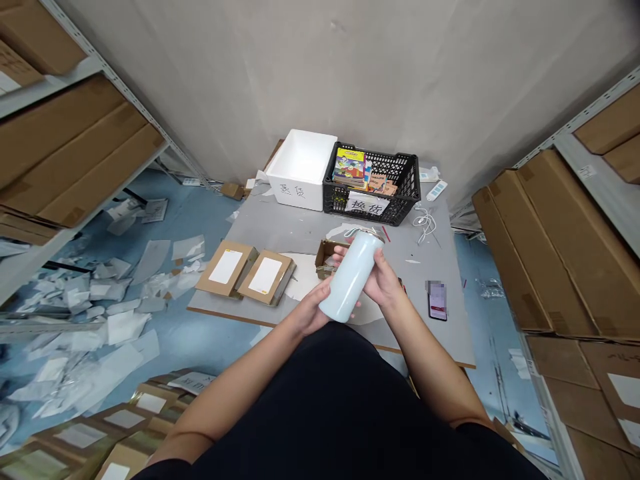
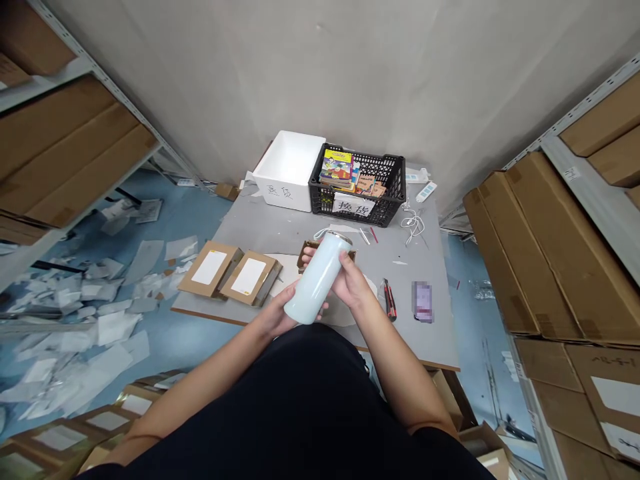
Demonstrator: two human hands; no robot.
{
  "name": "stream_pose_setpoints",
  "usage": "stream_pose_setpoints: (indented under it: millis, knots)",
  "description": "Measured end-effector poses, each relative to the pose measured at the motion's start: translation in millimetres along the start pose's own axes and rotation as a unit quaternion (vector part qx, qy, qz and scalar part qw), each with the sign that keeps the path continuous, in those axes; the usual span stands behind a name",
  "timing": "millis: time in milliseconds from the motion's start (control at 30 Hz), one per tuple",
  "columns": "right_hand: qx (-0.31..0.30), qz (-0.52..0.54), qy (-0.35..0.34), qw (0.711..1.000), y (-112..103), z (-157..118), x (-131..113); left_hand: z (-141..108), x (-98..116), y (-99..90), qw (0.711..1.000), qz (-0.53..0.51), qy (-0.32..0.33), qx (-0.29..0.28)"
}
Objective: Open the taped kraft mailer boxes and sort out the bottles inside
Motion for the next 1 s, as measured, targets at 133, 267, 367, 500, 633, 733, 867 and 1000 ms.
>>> stream_pose_setpoints:
  millis: [133,267,367,500,633,733,867,1000]
  knots:
    - [0.066,-0.001,-0.016,0.998,-0.9,1.0,9.8,5.5,2.5,-5.8,0.984,0.144,0.061,0.084]
    - [0.115,-0.006,-0.066,0.991,-1.6,0.4,10.8,5.7,8.8,-10.5,0.952,0.240,0.100,0.160]
    - [0.036,0.016,-0.017,0.999,-0.9,-0.5,7.4,2.4,10.1,-5.4,0.992,0.117,0.004,0.040]
    - [-0.013,0.028,0.035,0.999,0.0,2.0,8.1,1.1,6.9,-2.2,0.996,0.056,-0.062,-0.043]
    - [0.090,0.024,-0.039,0.995,0.7,5.8,11.6,6.5,4.9,-13.8,0.949,0.265,0.070,0.155]
    - [0.094,0.023,-0.053,0.994,1.2,4.0,8.5,4.6,3.7,-16.5,0.943,0.274,0.077,0.172]
    - [-0.016,0.029,-0.004,0.999,2.7,1.3,-0.5,-1.7,-1.3,-7.7,0.993,0.036,-0.076,-0.081]
    - [0.006,0.030,-0.047,0.998,2.3,3.7,-1.7,1.9,0.9,-15.4,0.995,0.097,-0.011,-0.020]
Point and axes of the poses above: each hand's wrist, its own z-axis towards the middle knuckle, its own y-axis out of the palm, x = y × z, the point moved 3 cm from there along z, towards the middle knuckle, and after that the axes turned 7 degrees about x, right-handed, at the moved point
